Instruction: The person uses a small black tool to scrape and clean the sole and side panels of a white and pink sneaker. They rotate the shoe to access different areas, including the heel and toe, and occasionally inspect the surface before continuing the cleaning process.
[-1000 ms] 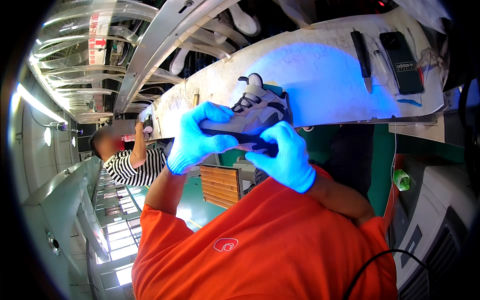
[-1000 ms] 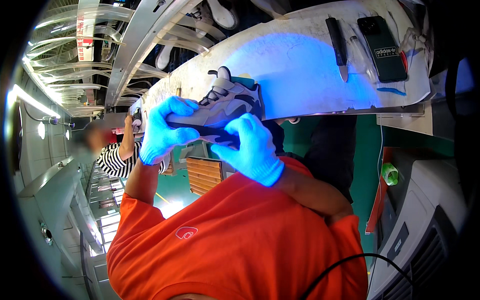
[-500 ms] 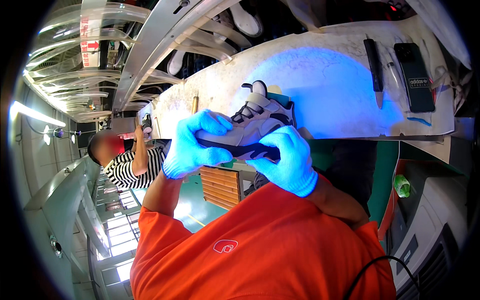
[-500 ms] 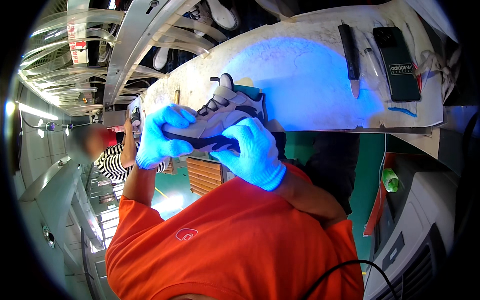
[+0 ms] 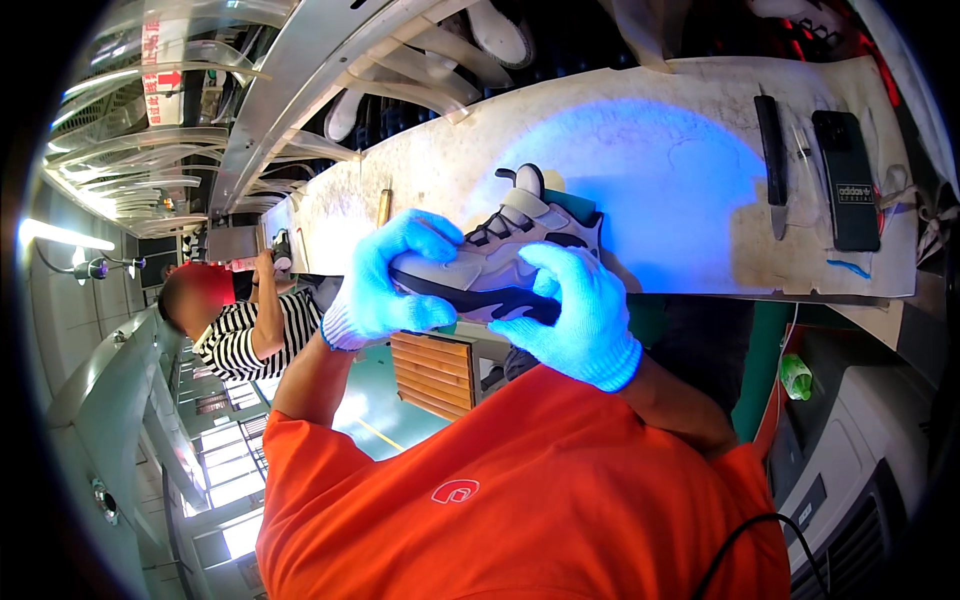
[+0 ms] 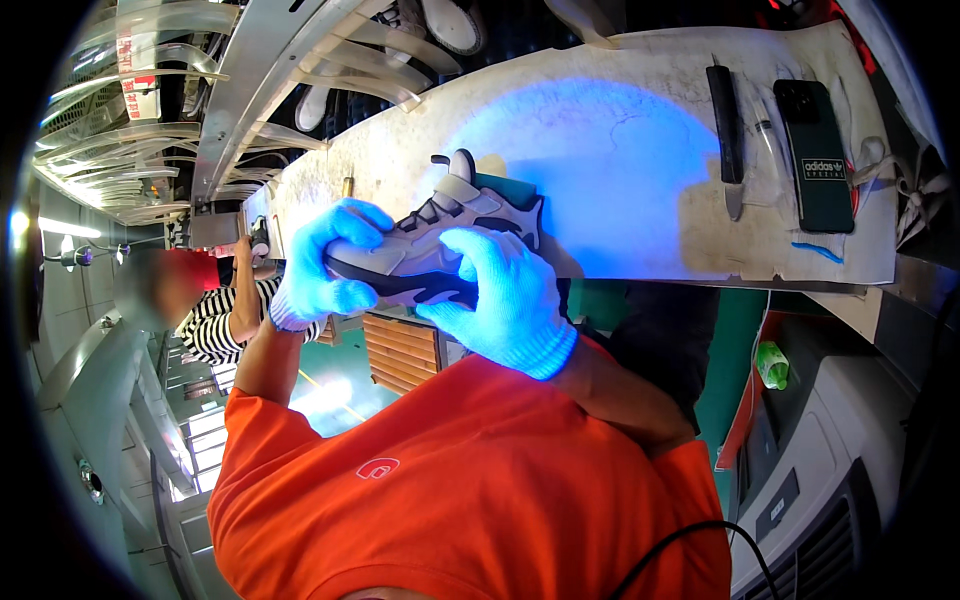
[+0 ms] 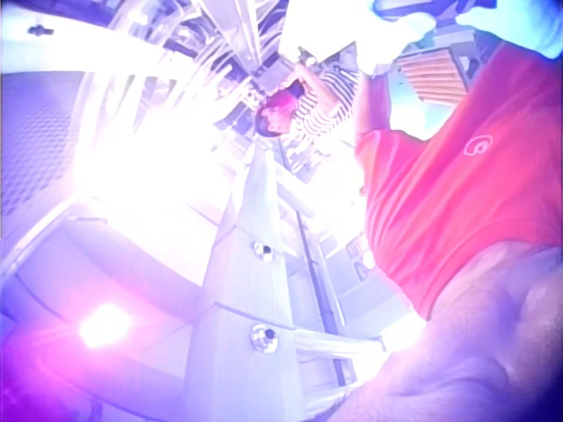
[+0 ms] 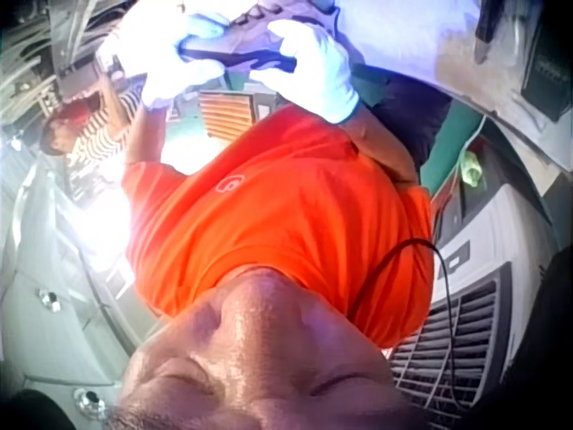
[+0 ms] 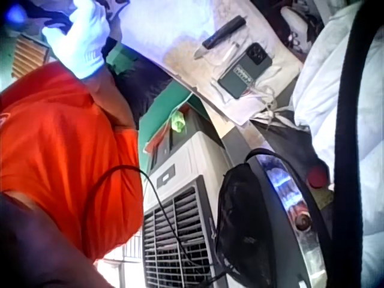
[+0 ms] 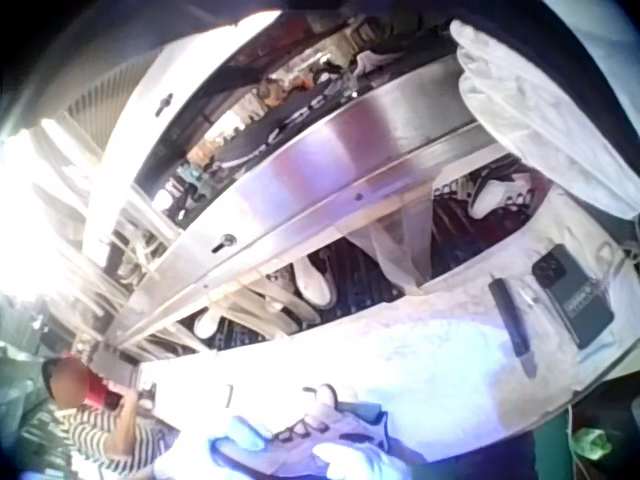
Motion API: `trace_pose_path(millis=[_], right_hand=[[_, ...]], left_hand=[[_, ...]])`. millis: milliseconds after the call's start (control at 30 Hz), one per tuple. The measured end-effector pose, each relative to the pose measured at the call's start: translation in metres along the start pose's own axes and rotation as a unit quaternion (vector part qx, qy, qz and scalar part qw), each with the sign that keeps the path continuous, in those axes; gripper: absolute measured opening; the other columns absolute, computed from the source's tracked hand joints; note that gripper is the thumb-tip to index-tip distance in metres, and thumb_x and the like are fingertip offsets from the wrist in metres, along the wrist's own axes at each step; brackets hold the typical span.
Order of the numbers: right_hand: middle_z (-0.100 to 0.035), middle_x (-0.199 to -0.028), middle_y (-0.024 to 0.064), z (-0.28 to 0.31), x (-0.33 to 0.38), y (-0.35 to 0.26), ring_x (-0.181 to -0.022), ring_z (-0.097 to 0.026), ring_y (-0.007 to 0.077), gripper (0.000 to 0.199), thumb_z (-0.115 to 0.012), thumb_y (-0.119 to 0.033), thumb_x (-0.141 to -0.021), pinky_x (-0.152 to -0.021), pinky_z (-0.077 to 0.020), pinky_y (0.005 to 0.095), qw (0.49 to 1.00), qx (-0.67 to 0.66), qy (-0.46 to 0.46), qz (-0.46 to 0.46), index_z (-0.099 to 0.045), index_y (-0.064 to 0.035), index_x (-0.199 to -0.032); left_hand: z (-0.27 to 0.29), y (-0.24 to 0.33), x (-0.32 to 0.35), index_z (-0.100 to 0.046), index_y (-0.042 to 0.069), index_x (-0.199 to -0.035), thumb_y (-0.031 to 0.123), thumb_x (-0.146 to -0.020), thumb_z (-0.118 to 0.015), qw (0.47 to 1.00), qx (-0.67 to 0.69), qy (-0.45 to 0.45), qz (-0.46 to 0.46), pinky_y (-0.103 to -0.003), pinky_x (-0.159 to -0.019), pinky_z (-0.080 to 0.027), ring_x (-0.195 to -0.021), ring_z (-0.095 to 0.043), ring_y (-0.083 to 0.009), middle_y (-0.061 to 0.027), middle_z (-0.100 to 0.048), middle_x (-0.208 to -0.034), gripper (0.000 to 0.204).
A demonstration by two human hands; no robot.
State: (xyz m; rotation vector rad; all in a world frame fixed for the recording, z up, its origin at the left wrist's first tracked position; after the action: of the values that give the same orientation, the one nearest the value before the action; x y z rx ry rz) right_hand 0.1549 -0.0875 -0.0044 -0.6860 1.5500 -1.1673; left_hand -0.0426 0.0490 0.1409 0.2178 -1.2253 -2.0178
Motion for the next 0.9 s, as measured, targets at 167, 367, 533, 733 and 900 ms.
trace_pose_path(millis=[167, 367, 533, 733, 900], right_hand=[[-0.072, -0.113, 0.0113, 0.006, -0.001, -0.003, -0.091, -0.075, 0.0262, 0.077, -0.103, -0.024, -0.074, -0.075, -0.0626, 0.0399, 1.000, -0.009, -0.021, -0.017, -0.063, -0.0090, -0.138], [-0.072, -0.112, 0.0120, 0.012, 0.003, 0.005, -0.087, -0.076, 0.0260, 0.073, -0.102, -0.025, -0.075, -0.074, -0.0631, 0.0404, 0.996, -0.080, -0.007, -0.047, -0.063, -0.0093, -0.136], [-0.072, -0.112, 0.0126, 0.010, 0.004, 0.008, -0.093, -0.076, 0.0300, 0.076, -0.102, -0.030, -0.075, -0.077, -0.0629, 0.0430, 0.998, -0.057, -0.007, -0.017, -0.062, -0.0087, -0.136], [-0.071, -0.113, 0.0100, 0.011, -0.005, 0.003, -0.096, -0.073, 0.0297, 0.090, -0.104, -0.041, -0.070, -0.081, -0.0601, 0.0452, 0.997, 0.058, -0.032, 0.040, -0.062, -0.0102, -0.144], [-0.074, -0.111, 0.0114, 0.010, -0.009, 0.009, -0.096, -0.076, 0.0305, 0.089, -0.105, -0.036, -0.070, -0.082, -0.0618, 0.0448, 0.998, 0.000, -0.053, -0.035, -0.062, -0.0099, -0.143]], left_hand=[[-0.006, 0.015, -0.008, -0.076, 0.004, -0.109, 0.047, -0.061, -0.108, 0.970, -0.218, -0.012, -0.103, -0.042, -0.095, -0.061, -0.109, -0.077, -0.0320, -0.0179, -0.077, -0.118, 0.072], [-0.028, 0.036, -0.011, -0.076, 0.002, -0.100, 0.043, -0.061, -0.108, 0.965, -0.246, 0.040, -0.086, -0.040, -0.088, -0.062, -0.100, -0.078, -0.0307, -0.0178, -0.077, -0.110, 0.065], [-0.023, 0.038, -0.012, -0.075, 0.000, -0.102, 0.044, -0.062, -0.108, 0.962, -0.262, 0.021, -0.078, -0.038, -0.088, -0.061, -0.100, -0.078, -0.0285, -0.0170, -0.077, -0.111, 0.068], [-0.018, 0.026, -0.008, -0.074, 0.000, -0.106, 0.043, -0.060, -0.109, 0.973, -0.223, 0.031, -0.048, -0.039, -0.091, -0.061, -0.102, -0.077, -0.0288, -0.0160, -0.077, -0.114, 0.071], [-0.010, 0.019, -0.008, -0.074, 0.001, -0.111, 0.046, -0.063, -0.107, 0.966, -0.246, -0.002, -0.076, -0.039, -0.093, -0.060, -0.106, -0.077, -0.0290, -0.0171, -0.076, -0.120, 0.074]])
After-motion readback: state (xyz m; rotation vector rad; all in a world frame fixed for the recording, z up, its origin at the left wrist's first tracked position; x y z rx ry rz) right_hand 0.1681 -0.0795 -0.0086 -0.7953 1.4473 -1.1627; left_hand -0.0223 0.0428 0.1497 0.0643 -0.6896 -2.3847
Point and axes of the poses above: each hand's wrist, its own x-axis away from the middle knuckle, its own z-axis out of the back of the hand, y = z × x, the point moved 1 cm from there along -x, towards the middle knuckle
